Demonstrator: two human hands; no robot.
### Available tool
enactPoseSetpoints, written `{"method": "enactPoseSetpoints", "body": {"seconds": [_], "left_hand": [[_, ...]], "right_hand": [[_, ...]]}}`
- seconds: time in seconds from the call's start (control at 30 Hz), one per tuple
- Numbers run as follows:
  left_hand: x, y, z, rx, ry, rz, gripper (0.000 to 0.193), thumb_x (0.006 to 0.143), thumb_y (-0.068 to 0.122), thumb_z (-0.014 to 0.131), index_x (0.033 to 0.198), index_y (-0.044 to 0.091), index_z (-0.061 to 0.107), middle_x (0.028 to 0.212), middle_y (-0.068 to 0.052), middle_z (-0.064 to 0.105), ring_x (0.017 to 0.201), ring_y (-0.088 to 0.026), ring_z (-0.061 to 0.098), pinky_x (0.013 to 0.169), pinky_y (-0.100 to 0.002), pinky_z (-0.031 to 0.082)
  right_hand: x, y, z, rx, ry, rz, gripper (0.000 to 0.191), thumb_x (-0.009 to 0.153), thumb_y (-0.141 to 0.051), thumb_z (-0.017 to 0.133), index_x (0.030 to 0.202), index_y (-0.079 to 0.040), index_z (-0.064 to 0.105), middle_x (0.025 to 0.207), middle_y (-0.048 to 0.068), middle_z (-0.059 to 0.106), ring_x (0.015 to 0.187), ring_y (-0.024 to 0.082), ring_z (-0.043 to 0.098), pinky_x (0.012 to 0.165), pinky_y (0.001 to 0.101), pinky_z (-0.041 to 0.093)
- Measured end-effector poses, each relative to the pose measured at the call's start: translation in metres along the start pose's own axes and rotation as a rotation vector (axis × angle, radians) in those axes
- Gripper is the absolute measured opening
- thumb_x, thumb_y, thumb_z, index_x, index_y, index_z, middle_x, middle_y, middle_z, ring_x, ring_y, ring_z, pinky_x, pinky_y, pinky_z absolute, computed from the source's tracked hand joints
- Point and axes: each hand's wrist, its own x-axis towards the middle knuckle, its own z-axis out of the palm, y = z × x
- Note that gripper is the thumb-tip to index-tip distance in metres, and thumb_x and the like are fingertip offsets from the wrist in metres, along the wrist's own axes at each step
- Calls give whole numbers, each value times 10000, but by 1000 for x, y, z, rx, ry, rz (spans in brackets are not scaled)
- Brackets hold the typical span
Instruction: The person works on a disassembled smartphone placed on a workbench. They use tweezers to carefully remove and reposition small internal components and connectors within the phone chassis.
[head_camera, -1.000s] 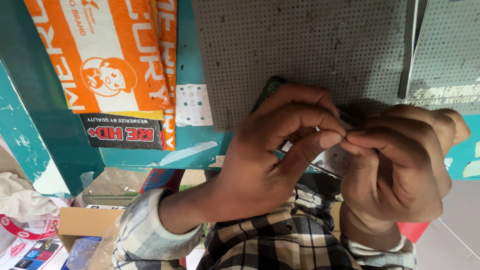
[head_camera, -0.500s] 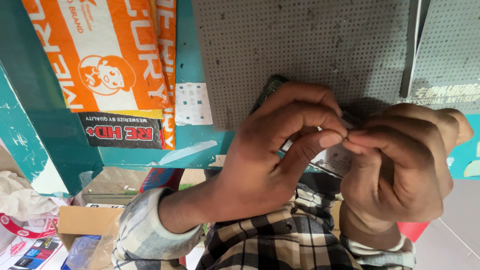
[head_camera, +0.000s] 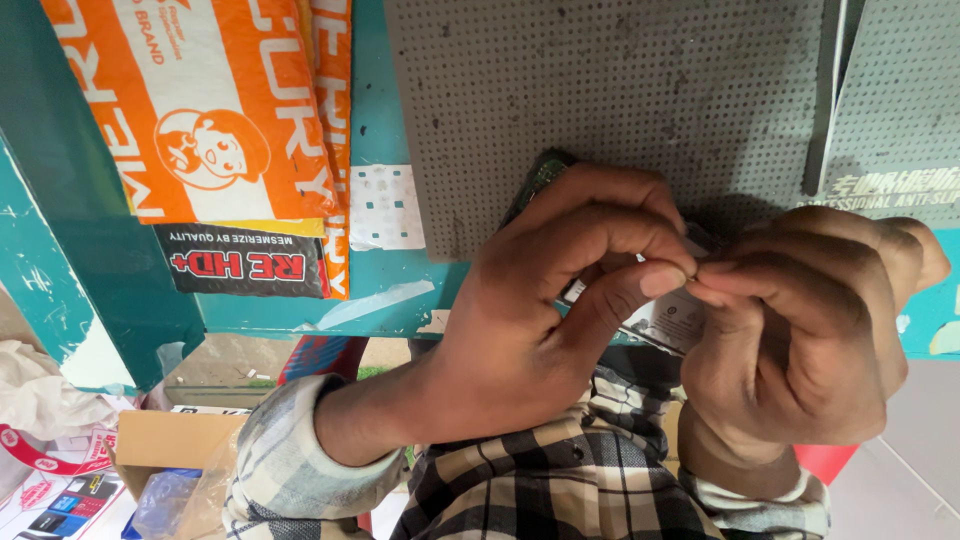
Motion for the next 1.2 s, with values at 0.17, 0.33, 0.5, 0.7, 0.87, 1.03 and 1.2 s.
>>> {"method": "enactPoseSetpoints", "body": {"seconds": [0.17,0.33,0.5,0.7,0.87,1.03,1.2], "left_hand": [[0,0,-1,4,-10,0,106,1083,8,664,1185,-10,643,1223,-96,596,972,-109,702,814,-220,632],[0,-1,-1,1,-11,-1,109,1083,-2,667,1188,-6,640,1226,-93,593,964,-105,696,810,-217,626],[0,-2,-1,1,-14,-11,112,1072,-4,668,1180,-4,638,1223,-91,595,941,-97,687,785,-215,613],[-1,-1,-1,-4,-14,-13,109,1077,2,665,1182,-8,637,1224,-94,595,946,-97,693,793,-215,624],[0,-2,-1,-16,-11,-4,112,1078,-2,665,1185,-12,635,1226,-97,593,955,-100,700,804,-215,632],[0,-2,-1,-2,2,-14,109,1063,-11,676,1167,-17,643,1246,-98,600,934,-106,703,794,-219,624],[0,-2,0,23,22,1,111,1060,-11,686,1164,-23,649,1207,-100,608,960,-117,721,825,-225,638]], "right_hand": [[0,1,1,1,7,-10,94,1004,-25,777,975,-41,688,906,71,697,863,223,636,849,316,358],[0,0,2,0,8,-8,98,1001,-41,784,971,-40,690,904,72,697,859,220,636,857,321,356],[-1,1,2,2,8,-13,140,1010,-51,820,967,-38,688,903,76,693,857,219,635,856,316,355],[-2,3,2,5,10,-10,93,992,-50,787,967,-44,698,889,78,700,873,226,639,858,316,365],[-1,4,0,-30,-4,-38,86,981,-50,782,965,-38,698,915,82,694,861,221,620,870,330,349],[0,4,1,-61,-7,-63,77,972,-50,778,945,-44,706,881,75,683,845,220,598,894,347,349],[1,6,2,-89,7,-96,112,975,-96,799,932,-41,712,861,73,684,839,226,596,882,363,342]]}}
